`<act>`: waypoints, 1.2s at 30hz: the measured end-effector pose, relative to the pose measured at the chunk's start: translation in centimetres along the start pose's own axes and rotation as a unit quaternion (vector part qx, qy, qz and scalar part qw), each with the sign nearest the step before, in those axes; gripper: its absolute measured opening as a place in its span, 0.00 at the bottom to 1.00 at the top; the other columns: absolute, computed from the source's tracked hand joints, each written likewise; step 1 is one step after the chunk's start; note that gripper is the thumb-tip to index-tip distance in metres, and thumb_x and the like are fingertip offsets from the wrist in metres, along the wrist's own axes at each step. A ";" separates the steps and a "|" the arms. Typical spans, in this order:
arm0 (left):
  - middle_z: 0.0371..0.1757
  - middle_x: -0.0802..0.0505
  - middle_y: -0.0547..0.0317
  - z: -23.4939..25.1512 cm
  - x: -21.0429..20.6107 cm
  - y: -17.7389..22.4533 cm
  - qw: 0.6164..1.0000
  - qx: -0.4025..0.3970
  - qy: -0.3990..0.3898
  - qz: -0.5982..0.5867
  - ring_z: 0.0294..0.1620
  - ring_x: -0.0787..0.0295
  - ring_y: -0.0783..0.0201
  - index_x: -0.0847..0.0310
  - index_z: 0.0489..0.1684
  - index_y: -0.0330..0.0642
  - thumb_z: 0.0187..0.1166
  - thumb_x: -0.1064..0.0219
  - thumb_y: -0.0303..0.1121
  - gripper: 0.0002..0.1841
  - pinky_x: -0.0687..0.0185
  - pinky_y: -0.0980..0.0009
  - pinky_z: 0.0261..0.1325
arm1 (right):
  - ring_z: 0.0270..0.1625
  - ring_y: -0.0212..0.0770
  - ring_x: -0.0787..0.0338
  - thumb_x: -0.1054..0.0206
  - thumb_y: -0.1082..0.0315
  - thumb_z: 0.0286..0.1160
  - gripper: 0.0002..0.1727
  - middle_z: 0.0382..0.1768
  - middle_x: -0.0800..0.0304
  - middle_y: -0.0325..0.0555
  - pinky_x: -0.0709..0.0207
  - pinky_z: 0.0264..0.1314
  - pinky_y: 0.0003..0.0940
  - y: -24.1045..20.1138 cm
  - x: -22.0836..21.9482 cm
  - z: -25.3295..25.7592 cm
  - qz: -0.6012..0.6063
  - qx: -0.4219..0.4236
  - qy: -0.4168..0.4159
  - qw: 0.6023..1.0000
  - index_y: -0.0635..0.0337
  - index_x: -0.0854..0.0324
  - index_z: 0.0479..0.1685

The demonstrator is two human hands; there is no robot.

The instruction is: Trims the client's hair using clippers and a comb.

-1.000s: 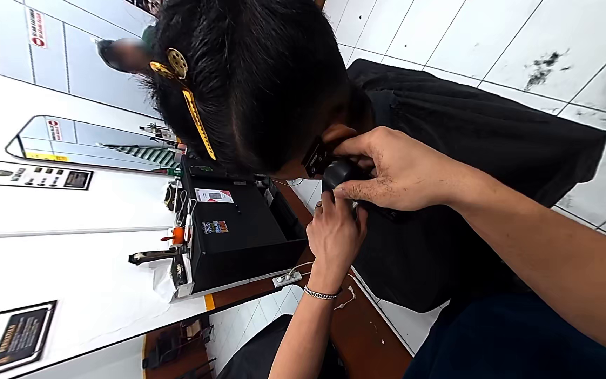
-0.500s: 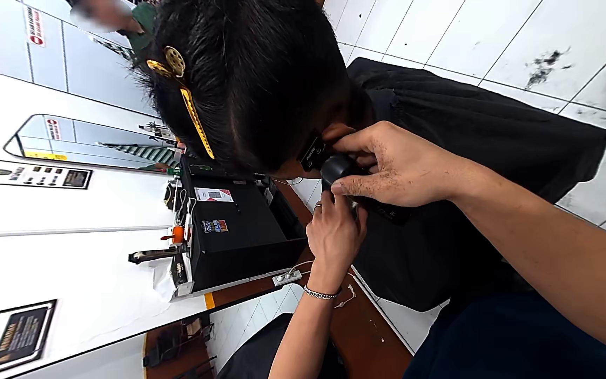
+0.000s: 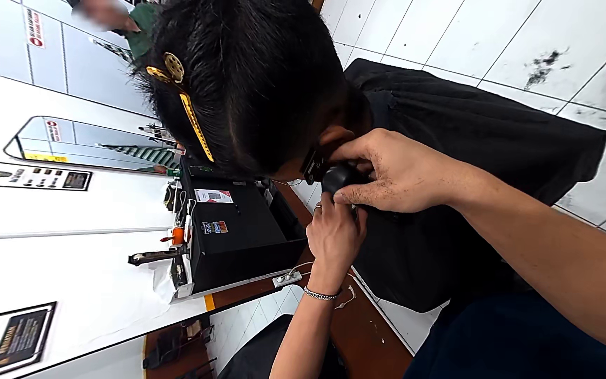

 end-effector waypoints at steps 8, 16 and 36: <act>0.42 0.10 0.40 0.0 -0.1 -0.1 1.000 0.005 -0.009 0.004 0.34 0.09 0.41 0.15 0.39 0.35 0.74 0.34 0.48 0.20 0.23 0.49 0.23 | 0.44 0.29 0.10 0.26 0.58 0.76 0.24 0.47 0.07 0.42 0.16 0.49 0.28 -0.1 -0.1 0.2 0.005 -0.001 0.036 0.999 0.58 0.17 0.69; 0.40 0.09 0.39 -0.2 0.0 -0.1 1.000 0.001 0.002 0.007 0.34 0.08 0.39 0.15 0.33 0.34 0.71 0.33 0.48 0.20 0.23 0.48 0.23 | 0.42 0.28 0.09 0.25 0.56 0.76 0.22 0.44 0.07 0.41 0.16 0.47 0.27 0.4 -0.9 0.3 0.001 -0.030 0.017 0.999 0.59 0.15 0.62; 0.42 0.10 0.41 -0.1 0.1 -0.1 1.000 -0.006 0.005 0.003 0.34 0.09 0.41 0.16 0.38 0.35 0.73 0.33 0.48 0.20 0.23 0.49 0.22 | 0.47 0.30 0.09 0.26 0.58 0.76 0.25 0.51 0.07 0.44 0.16 0.52 0.29 -0.1 -0.5 0.3 0.014 -0.006 0.037 0.999 0.60 0.17 0.69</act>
Point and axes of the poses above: each hand's wrist, its own z-axis towards the middle knuckle, its own x-axis out of the back of the hand, y = z × x, the point moved 7 cm from there along z, towards the middle knuckle
